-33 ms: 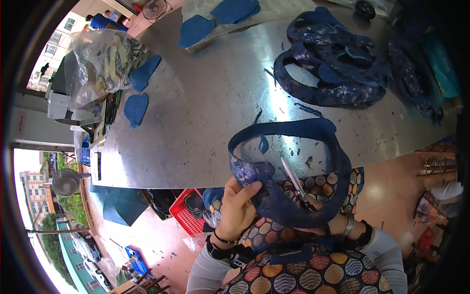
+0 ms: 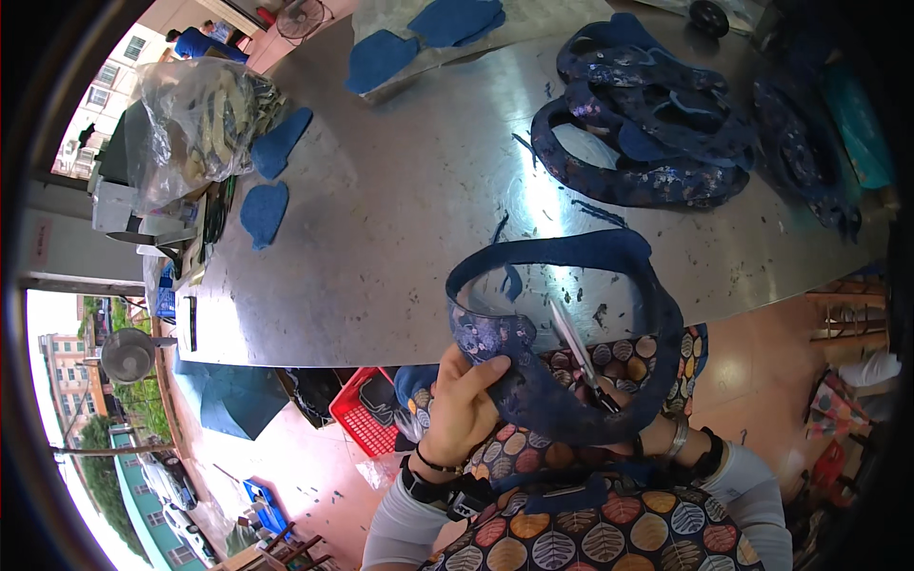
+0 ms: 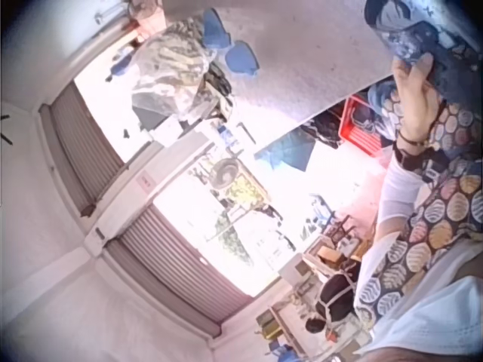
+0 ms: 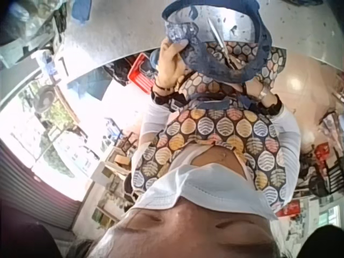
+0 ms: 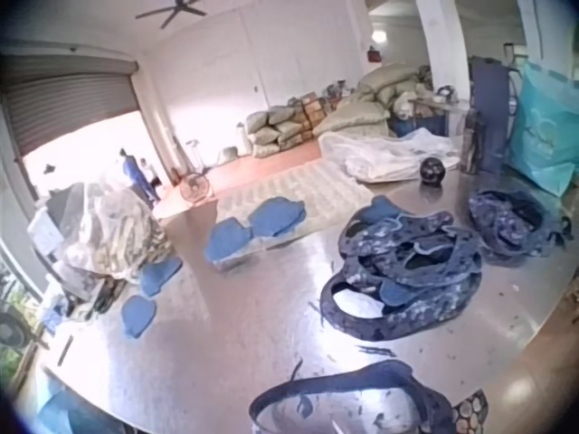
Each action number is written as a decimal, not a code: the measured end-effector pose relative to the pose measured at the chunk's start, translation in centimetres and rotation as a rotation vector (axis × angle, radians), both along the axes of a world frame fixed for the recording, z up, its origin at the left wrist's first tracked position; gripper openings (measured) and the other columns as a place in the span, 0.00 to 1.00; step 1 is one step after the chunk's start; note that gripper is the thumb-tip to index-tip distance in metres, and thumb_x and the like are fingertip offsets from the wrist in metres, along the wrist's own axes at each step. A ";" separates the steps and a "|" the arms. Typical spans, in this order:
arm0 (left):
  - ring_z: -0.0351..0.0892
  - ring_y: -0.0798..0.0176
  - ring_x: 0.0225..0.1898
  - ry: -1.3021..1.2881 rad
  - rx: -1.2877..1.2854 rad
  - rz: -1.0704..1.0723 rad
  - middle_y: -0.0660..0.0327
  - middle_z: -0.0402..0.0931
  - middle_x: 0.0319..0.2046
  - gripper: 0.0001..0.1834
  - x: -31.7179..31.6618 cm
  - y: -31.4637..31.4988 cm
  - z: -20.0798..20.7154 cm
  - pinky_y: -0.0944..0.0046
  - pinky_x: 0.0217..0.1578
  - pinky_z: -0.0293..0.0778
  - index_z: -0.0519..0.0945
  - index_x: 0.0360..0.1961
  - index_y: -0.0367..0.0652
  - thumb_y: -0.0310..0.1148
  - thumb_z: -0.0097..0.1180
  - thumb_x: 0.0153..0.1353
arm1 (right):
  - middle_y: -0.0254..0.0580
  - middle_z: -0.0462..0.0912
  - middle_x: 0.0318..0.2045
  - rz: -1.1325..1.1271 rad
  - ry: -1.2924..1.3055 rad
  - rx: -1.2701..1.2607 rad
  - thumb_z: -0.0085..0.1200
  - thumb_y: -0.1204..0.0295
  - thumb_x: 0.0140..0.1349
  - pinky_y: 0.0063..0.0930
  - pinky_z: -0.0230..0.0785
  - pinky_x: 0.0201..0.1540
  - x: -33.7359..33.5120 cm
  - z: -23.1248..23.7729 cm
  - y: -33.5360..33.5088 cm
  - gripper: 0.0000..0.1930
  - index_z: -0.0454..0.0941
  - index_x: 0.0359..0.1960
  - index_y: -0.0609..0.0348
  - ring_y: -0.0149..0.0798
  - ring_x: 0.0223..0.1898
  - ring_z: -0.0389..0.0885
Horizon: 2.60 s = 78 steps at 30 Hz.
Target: Cutting out specific sections from shoe upper materials using scissors.
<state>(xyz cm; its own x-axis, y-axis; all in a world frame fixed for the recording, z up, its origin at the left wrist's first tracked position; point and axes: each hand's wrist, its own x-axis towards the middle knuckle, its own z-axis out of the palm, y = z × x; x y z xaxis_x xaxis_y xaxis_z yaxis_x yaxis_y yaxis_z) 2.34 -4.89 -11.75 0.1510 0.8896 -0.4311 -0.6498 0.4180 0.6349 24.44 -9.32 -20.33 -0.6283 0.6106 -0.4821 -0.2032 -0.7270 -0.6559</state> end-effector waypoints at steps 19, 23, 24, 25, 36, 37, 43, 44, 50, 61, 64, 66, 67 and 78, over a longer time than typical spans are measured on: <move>0.73 0.70 0.29 0.235 0.104 0.218 0.62 0.72 0.28 0.07 2.2 -0.2 -1.6 0.70 0.32 0.72 0.69 0.34 0.38 0.23 0.54 0.56 | 0.41 0.73 0.49 0.301 0.159 0.384 0.52 0.66 0.61 0.27 0.67 0.53 -1.0 5.4 2.1 0.21 0.66 0.54 0.59 0.33 0.51 0.71; 0.73 0.70 0.31 0.204 0.103 0.220 0.61 0.73 0.30 0.06 2.2 -0.2 -1.7 0.69 0.33 0.73 0.69 0.34 0.39 0.23 0.54 0.57 | 0.41 0.73 0.50 0.280 0.146 0.478 0.51 0.65 0.61 0.27 0.66 0.53 -0.7 4.3 1.4 0.21 0.66 0.55 0.59 0.32 0.51 0.71; 0.73 0.69 0.31 0.194 0.093 0.225 0.61 0.73 0.31 0.07 2.2 -0.2 -1.7 0.69 0.34 0.73 0.69 0.34 0.39 0.23 0.54 0.57 | 0.41 0.73 0.50 0.300 0.140 0.481 0.51 0.65 0.61 0.27 0.66 0.53 -0.7 4.3 1.5 0.21 0.66 0.55 0.59 0.32 0.51 0.71; 0.74 0.69 0.32 0.185 0.083 0.230 0.61 0.73 0.31 0.07 2.3 -0.2 -1.6 0.69 0.34 0.73 0.69 0.35 0.39 0.23 0.54 0.57 | 0.40 0.73 0.49 0.291 0.156 0.473 0.50 0.65 0.61 0.27 0.66 0.53 -0.8 4.2 1.5 0.21 0.66 0.55 0.59 0.32 0.50 0.71; 0.74 0.70 0.31 0.229 0.065 0.260 0.61 0.74 0.31 0.07 2.6 -0.5 -1.7 0.69 0.35 0.74 0.69 0.35 0.40 0.23 0.55 0.57 | 0.41 0.73 0.50 0.253 0.196 0.350 0.48 0.63 0.63 0.27 0.66 0.52 -1.2 3.6 1.4 0.21 0.66 0.54 0.59 0.31 0.51 0.70; 0.74 0.70 0.31 0.222 0.066 0.267 0.61 0.74 0.31 0.07 2.7 -0.5 -1.8 0.69 0.34 0.74 0.69 0.35 0.40 0.23 0.55 0.57 | 0.42 0.72 0.50 0.255 0.221 0.318 0.48 0.63 0.63 0.27 0.66 0.52 -1.2 3.7 1.4 0.21 0.66 0.54 0.59 0.31 0.51 0.70; 0.78 0.60 0.30 0.237 0.074 0.226 0.55 0.74 0.33 0.08 2.6 -0.6 -2.1 0.61 0.34 0.79 0.67 0.37 0.39 0.27 0.51 0.58 | 0.42 0.70 0.53 0.281 0.022 0.233 0.48 0.61 0.63 0.30 0.61 0.57 -0.7 0.6 -0.4 0.23 0.65 0.56 0.60 0.32 0.54 0.67; 0.78 0.60 0.30 0.237 0.069 0.208 0.55 0.74 0.33 0.08 2.5 -0.5 -2.0 0.61 0.34 0.79 0.67 0.37 0.39 0.27 0.51 0.58 | 0.42 0.70 0.54 0.308 -0.031 0.248 0.47 0.61 0.63 0.30 0.59 0.58 -0.5 0.5 -0.6 0.23 0.65 0.56 0.59 0.33 0.55 0.66; 0.78 0.60 0.30 0.158 0.068 0.199 0.55 0.74 0.31 0.06 2.0 -0.2 -1.2 0.61 0.33 0.79 0.68 0.36 0.40 0.28 0.50 0.58 | 0.39 0.69 0.55 0.058 -0.129 1.085 0.48 0.59 0.62 0.31 0.55 0.60 -0.7 2.8 1.3 0.26 0.63 0.57 0.59 0.34 0.57 0.64; 0.78 0.61 0.29 0.233 0.078 0.253 0.55 0.74 0.31 0.07 2.7 -0.7 -1.6 0.62 0.33 0.78 0.68 0.36 0.39 0.28 0.51 0.58 | 0.41 0.71 0.51 0.206 0.235 0.536 0.50 0.54 0.60 0.29 0.64 0.51 -1.1 3.3 1.5 0.29 0.63 0.56 0.60 0.34 0.51 0.68; 0.78 0.61 0.29 0.236 0.081 0.256 0.55 0.74 0.31 0.07 2.6 -0.7 -1.7 0.62 0.33 0.78 0.68 0.35 0.39 0.28 0.51 0.58 | 0.41 0.71 0.51 0.197 0.156 0.603 0.51 0.53 0.60 0.29 0.64 0.52 -1.0 3.3 1.2 0.30 0.62 0.57 0.60 0.35 0.52 0.68; 0.78 0.61 0.29 0.242 0.081 0.259 0.55 0.74 0.31 0.07 2.6 -0.8 -1.8 0.62 0.33 0.78 0.68 0.35 0.39 0.28 0.51 0.58 | 0.42 0.71 0.51 0.205 0.114 0.606 0.50 0.53 0.60 0.29 0.64 0.52 -0.9 4.1 1.5 0.29 0.62 0.57 0.60 0.35 0.53 0.68; 0.78 0.61 0.29 0.245 0.079 0.264 0.54 0.74 0.31 0.07 2.6 -0.7 -1.8 0.62 0.33 0.78 0.68 0.35 0.39 0.28 0.51 0.58 | 0.42 0.71 0.52 0.201 0.133 0.593 0.50 0.54 0.61 0.29 0.64 0.52 -1.0 4.2 1.6 0.29 0.62 0.57 0.60 0.34 0.53 0.68; 0.78 0.60 0.30 0.228 0.070 0.202 0.53 0.75 0.30 0.07 2.1 -0.6 -1.6 0.61 0.34 0.78 0.68 0.33 0.38 0.28 0.51 0.57 | 0.42 0.67 0.56 0.221 0.142 0.591 0.45 0.59 0.64 0.30 0.57 0.58 -0.7 3.9 2.0 0.25 0.61 0.58 0.61 0.35 0.56 0.65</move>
